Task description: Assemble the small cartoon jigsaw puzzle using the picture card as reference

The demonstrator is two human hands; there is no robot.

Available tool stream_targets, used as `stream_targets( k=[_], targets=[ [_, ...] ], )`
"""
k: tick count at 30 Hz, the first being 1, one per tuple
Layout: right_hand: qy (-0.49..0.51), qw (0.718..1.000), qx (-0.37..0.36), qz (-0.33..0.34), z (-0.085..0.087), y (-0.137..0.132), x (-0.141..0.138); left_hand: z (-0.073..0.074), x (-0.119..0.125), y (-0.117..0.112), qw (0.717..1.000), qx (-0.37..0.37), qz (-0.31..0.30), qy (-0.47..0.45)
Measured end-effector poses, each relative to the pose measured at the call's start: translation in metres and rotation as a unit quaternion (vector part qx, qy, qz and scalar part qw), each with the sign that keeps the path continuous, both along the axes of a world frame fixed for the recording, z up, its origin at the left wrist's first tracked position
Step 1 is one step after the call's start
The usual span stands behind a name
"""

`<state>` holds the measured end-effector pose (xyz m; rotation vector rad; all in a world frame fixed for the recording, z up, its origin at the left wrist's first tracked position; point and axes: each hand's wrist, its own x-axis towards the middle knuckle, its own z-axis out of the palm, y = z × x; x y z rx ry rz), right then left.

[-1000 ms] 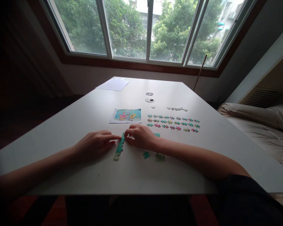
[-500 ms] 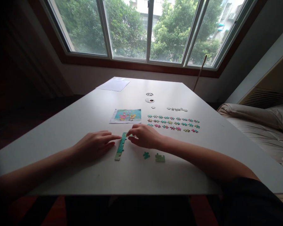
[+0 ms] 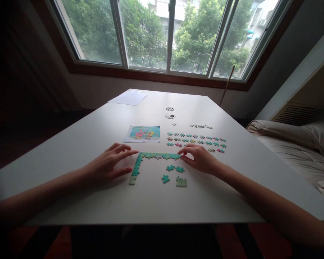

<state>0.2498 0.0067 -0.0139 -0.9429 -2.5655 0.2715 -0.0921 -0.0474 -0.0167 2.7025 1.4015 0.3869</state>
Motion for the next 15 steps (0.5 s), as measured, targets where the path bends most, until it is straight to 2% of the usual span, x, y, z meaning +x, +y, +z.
stream_targets(
  k=[8,15],
  targets=[
    [0.011,0.999,-0.028,-0.014,-0.0070,-0.0030,0.0003,0.0036,0.0018,-0.0026,0.999,-0.020,-0.023,0.034],
    [0.019,0.999,-0.029,-0.009,-0.0012,-0.0041,0.0036,0.0034,-0.0003,-0.0024,0.999,-0.009,-0.025,0.032]
  ],
)
